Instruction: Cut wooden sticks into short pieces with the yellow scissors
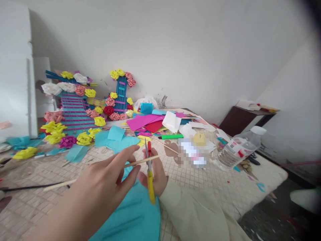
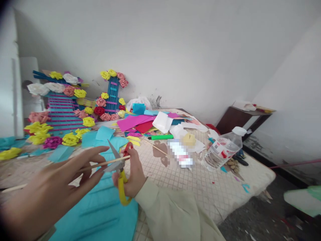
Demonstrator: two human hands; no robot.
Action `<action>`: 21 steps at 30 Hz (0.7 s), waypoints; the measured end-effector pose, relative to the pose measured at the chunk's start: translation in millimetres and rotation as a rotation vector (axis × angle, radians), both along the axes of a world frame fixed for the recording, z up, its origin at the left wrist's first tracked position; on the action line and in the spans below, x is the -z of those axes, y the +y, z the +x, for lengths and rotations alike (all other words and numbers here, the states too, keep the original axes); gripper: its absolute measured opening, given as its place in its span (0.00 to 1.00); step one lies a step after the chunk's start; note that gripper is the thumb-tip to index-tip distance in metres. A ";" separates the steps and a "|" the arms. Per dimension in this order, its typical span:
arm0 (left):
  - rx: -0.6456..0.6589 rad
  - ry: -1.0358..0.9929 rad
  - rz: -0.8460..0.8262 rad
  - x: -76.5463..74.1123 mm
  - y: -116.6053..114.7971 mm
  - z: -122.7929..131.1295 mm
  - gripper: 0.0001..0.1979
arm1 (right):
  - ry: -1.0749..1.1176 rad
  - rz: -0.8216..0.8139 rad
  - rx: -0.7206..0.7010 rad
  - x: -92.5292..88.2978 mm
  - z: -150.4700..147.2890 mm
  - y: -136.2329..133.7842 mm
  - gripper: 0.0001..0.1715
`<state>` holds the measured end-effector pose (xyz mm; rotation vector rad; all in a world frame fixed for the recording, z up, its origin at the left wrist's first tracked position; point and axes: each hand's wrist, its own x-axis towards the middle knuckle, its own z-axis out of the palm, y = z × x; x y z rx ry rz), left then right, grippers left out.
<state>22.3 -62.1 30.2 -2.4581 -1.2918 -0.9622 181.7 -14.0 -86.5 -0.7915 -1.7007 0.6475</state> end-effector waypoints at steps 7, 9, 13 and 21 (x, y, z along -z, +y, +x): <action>0.002 0.107 0.074 0.7 10.3 -1.5 0.17 | 0.053 -0.138 -0.209 -17.8 0.3 -1.7 0.33; -0.009 0.129 0.056 2.4 11.7 -3.9 0.16 | 0.036 -0.175 -0.231 -18.6 0.4 -1.0 0.32; -0.041 0.170 0.002 5.7 12.1 -8.5 0.15 | 0.035 -0.247 -0.295 -20.6 -0.5 -0.6 0.38; -0.074 0.220 0.037 5.3 12.6 -9.8 0.16 | -0.007 -0.326 -0.342 -24.8 -0.1 -2.5 0.41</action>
